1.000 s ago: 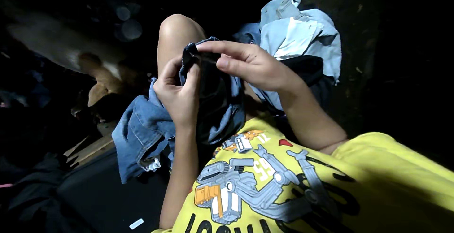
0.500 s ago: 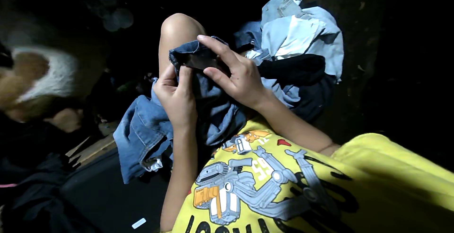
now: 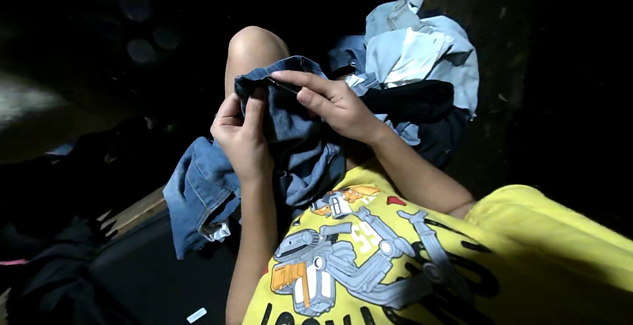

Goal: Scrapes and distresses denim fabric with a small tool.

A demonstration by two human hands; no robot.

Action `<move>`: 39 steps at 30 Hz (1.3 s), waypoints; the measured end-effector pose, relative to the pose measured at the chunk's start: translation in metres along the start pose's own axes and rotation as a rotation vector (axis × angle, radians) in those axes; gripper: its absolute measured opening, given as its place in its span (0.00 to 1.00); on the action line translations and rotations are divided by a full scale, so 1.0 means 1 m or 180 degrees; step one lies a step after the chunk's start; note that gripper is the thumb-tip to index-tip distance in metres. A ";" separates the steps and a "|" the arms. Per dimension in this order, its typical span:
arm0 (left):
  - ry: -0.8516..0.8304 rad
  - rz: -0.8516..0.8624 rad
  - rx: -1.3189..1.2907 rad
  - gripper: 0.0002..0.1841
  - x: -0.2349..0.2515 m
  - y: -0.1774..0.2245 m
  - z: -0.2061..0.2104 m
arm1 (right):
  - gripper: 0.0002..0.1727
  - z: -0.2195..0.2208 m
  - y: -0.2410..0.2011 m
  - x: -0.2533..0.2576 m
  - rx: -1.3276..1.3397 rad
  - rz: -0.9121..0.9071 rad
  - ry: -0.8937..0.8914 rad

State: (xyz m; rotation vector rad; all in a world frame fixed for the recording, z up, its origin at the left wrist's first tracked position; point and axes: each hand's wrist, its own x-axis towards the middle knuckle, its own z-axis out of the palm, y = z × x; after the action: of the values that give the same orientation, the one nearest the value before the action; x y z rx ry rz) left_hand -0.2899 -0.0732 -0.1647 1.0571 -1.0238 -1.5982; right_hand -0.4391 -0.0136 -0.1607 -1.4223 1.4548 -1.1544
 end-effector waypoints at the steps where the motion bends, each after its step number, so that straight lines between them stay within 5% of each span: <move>1: 0.0007 0.0003 -0.0041 0.08 0.000 0.000 0.000 | 0.22 -0.002 -0.002 -0.002 -0.0069 0.0021 0.0001; 7: -0.0033 -0.0006 -0.0026 0.10 -0.002 0.001 0.002 | 0.26 0.003 -0.005 -0.006 -0.1342 -0.0335 0.0231; 12: -0.0342 0.0056 0.0071 0.10 -0.007 0.000 0.000 | 0.25 0.012 -0.001 0.005 -0.1625 -0.0608 0.0439; 19: -0.0095 0.0145 0.0050 0.10 -0.008 -0.005 0.003 | 0.23 0.021 0.005 -0.005 -0.1802 -0.0586 0.0803; 23: -0.0222 0.0271 0.0113 0.09 -0.007 -0.010 0.003 | 0.20 0.029 0.006 0.002 -0.0998 -0.0397 0.0834; 30: -0.0299 0.0289 0.0199 0.10 -0.002 -0.006 -0.003 | 0.18 -0.002 -0.018 0.012 0.1858 0.1070 -0.0044; 33: -0.0246 0.0415 0.0328 0.09 -0.003 -0.005 -0.002 | 0.18 -0.012 -0.022 0.014 0.1880 0.1280 -0.0304; 39: -0.0372 0.0431 0.0618 0.04 -0.001 -0.002 -0.001 | 0.19 -0.019 -0.023 0.011 0.0781 0.0412 -0.0347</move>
State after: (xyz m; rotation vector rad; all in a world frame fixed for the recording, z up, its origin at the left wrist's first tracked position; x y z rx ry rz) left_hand -0.2894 -0.0724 -0.1663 1.0083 -1.3229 -1.4870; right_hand -0.4513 -0.0216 -0.1325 -1.1860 1.2627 -1.1140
